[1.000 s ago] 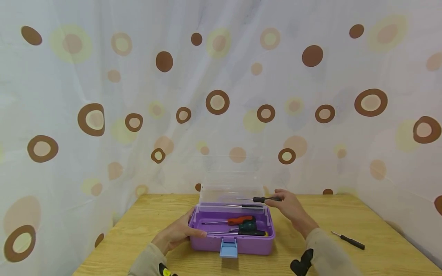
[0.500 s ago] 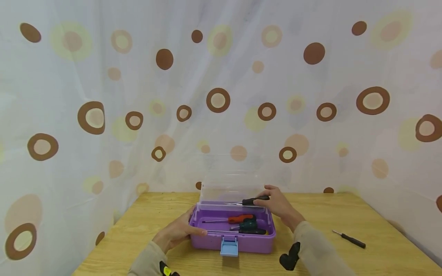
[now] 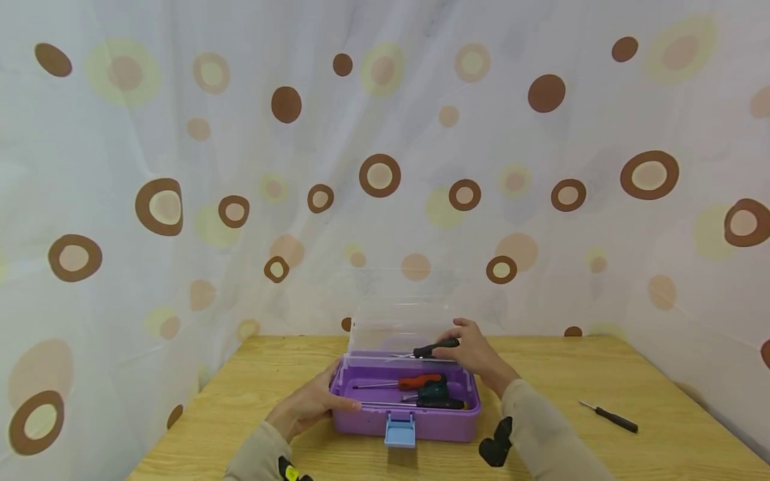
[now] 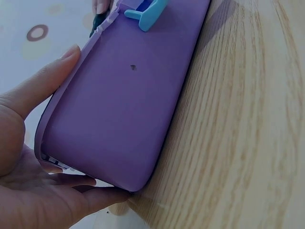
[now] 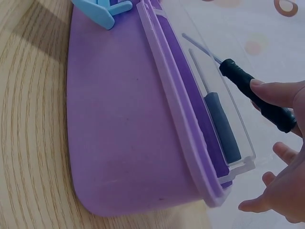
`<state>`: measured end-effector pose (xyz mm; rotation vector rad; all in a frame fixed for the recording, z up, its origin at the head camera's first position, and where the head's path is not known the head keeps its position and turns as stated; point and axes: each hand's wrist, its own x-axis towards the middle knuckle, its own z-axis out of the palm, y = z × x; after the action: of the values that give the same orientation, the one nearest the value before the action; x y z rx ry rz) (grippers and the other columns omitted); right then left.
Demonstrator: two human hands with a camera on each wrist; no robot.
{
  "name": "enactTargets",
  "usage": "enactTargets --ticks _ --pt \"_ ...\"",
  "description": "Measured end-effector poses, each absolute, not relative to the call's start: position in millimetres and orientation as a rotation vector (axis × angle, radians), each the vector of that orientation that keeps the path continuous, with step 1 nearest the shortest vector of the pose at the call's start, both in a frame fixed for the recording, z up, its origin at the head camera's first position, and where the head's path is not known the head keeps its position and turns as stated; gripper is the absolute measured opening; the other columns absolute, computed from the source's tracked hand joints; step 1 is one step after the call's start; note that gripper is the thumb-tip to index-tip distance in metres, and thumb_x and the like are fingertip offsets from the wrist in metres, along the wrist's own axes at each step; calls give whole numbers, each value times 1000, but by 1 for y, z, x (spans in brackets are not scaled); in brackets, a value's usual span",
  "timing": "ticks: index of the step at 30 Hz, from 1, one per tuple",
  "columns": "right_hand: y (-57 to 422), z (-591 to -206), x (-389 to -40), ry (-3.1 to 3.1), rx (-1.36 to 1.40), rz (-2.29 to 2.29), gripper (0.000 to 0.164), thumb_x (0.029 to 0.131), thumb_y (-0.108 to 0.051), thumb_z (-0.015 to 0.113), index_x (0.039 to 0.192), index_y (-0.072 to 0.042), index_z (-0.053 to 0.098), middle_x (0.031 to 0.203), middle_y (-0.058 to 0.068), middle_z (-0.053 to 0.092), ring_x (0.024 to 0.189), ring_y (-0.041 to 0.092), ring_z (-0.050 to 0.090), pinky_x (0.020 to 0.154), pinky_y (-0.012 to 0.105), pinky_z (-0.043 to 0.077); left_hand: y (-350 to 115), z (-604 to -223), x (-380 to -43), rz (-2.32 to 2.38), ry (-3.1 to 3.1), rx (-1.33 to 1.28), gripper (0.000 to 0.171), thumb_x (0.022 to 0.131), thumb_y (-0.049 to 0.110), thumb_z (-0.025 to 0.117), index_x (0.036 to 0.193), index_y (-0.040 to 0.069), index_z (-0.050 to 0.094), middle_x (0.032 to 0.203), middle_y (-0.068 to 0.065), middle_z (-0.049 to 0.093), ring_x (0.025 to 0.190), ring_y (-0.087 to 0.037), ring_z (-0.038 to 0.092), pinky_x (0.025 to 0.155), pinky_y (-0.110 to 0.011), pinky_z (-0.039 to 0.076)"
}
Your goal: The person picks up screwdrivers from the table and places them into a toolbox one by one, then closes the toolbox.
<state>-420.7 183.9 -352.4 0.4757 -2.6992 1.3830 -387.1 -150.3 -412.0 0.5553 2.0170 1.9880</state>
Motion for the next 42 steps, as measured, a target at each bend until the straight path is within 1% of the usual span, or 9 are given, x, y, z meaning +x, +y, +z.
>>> enactTargets --ticks 6,9,11,15,18,21,28,34,42 --pt "181 -352 -419 -2691 477 1385 24 93 -18 78 108 1 74 160 32 20 144 58 17 114 74 20 -151 -414 -387 2005 1985 585 122 77 -4 87 167 13 6 156 -27 39 139 -48 41 116 -56 34" --pt "182 -354 -422 -2692 498 1360 24 93 -19 78 107 0 74 159 32 21 144 59 17 113 74 20 -151 -414 -387 2006 1972 594 122 76 -4 87 166 13 7 155 -27 40 138 -48 42 115 -55 36" --pt "183 -356 -422 -2687 510 1366 25 94 -22 76 109 -1 75 160 31 20 145 59 15 113 74 22 -150 -414 -387 2003 1975 591 121 76 -4 87 166 12 7 155 -27 41 137 -48 43 115 -56 37" --pt "186 -356 -425 -2672 533 1374 31 97 -24 73 115 0 74 160 32 22 145 58 15 113 74 22 -149 -413 -388 1991 1998 575 122 77 -2 87 167 13 7 154 -26 42 137 -47 44 115 -56 36" --pt "188 -354 -425 -2673 513 1369 34 98 -24 71 119 2 72 159 34 26 145 57 16 113 75 20 -149 -412 -389 1983 2012 567 122 77 -2 88 167 14 7 154 -25 42 136 -46 45 115 -57 35" --pt "189 -352 -421 -2673 477 1378 35 100 -24 69 122 3 71 158 34 27 144 57 20 113 75 21 -148 -413 -389 1981 2015 571 122 77 -2 88 167 14 6 154 -25 42 136 -46 45 115 -57 35" --pt "194 -354 -416 -2658 432 1442 32 101 -25 68 122 -2 72 158 33 30 142 58 26 111 74 26 -150 -414 -389 1989 2015 559 123 76 -3 88 167 13 6 155 -25 40 138 -47 42 116 -58 33" --pt "199 -354 -414 -2663 427 1443 37 100 -29 69 125 -1 70 158 34 30 142 59 26 111 76 24 -151 -413 -389 1982 2031 563 123 77 -1 89 167 14 6 157 -24 38 140 -47 40 117 -58 30" --pt "205 -354 -412 -2652 452 1467 38 101 -29 68 126 0 68 158 32 32 142 60 24 110 76 25 -151 -413 -389 1981 2032 558 123 76 0 89 167 13 6 157 -25 38 139 -47 42 117 -57 32"
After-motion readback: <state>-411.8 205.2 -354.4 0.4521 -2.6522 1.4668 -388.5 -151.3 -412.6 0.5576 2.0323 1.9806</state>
